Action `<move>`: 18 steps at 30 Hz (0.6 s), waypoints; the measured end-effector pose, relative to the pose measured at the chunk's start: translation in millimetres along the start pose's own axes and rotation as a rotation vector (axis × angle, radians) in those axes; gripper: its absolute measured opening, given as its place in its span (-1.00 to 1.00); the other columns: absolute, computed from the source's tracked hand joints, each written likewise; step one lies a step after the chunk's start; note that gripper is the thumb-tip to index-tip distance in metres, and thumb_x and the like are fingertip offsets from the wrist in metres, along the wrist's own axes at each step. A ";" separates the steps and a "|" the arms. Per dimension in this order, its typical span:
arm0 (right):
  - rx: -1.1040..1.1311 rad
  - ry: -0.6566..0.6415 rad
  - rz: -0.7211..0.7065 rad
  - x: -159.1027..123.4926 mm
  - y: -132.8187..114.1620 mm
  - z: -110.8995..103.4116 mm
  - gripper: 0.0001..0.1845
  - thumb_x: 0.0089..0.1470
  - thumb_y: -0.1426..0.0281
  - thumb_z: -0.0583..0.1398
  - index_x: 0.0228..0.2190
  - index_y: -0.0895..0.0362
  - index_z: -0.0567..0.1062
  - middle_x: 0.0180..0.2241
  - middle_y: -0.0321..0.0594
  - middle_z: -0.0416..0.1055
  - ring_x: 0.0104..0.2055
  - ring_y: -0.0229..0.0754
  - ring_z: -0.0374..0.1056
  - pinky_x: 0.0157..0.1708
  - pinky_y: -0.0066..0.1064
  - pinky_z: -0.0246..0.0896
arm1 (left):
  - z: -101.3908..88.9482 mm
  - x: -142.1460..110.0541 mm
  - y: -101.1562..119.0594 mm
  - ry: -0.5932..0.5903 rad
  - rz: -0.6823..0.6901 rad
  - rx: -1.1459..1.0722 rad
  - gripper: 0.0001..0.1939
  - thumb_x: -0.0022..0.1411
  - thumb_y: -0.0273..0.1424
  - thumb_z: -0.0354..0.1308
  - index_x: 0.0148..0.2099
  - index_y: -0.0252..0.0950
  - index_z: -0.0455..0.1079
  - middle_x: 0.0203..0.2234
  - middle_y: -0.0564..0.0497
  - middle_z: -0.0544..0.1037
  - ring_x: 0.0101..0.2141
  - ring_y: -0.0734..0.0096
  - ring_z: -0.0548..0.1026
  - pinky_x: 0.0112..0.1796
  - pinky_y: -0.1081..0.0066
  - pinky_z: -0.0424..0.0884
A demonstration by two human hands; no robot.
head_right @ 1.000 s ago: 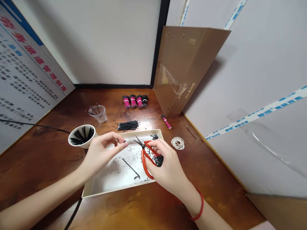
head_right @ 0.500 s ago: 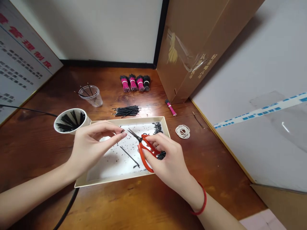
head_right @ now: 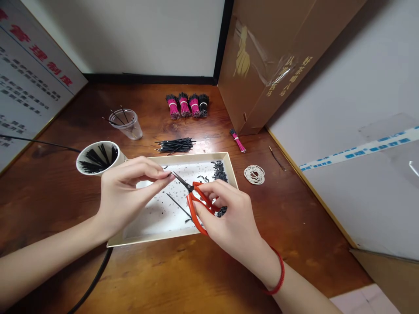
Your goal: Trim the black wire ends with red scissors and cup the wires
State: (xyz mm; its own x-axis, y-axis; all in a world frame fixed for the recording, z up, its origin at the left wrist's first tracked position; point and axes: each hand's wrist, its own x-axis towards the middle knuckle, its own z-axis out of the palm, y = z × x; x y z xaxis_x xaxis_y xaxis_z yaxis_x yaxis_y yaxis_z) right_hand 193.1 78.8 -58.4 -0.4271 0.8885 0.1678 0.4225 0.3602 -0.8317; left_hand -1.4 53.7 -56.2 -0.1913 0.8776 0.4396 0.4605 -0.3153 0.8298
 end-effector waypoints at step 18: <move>0.016 -0.019 0.000 0.5 -2.2 -1.1 -0.88 -0.02 0.55 0.23 -0.37 0.14 0.50 -0.50 -0.30 0.34 -0.49 -0.32 0.20 -0.58 -0.48 0.20 | -0.3 -0.2 -1.7 0.007 0.092 0.028 -0.87 0.04 -0.60 0.32 -0.48 -0.34 0.47 -0.54 0.06 0.54 -0.49 0.56 0.47 -0.48 0.56 0.43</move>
State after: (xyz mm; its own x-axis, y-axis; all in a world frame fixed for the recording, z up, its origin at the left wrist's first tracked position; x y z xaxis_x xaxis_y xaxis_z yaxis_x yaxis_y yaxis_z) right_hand 192.8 78.8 -56.0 -0.4422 0.8829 0.1576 0.4101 0.3554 -0.8400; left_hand -2.5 54.0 -57.6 -0.1528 0.8428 0.5162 0.5003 -0.3845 0.7758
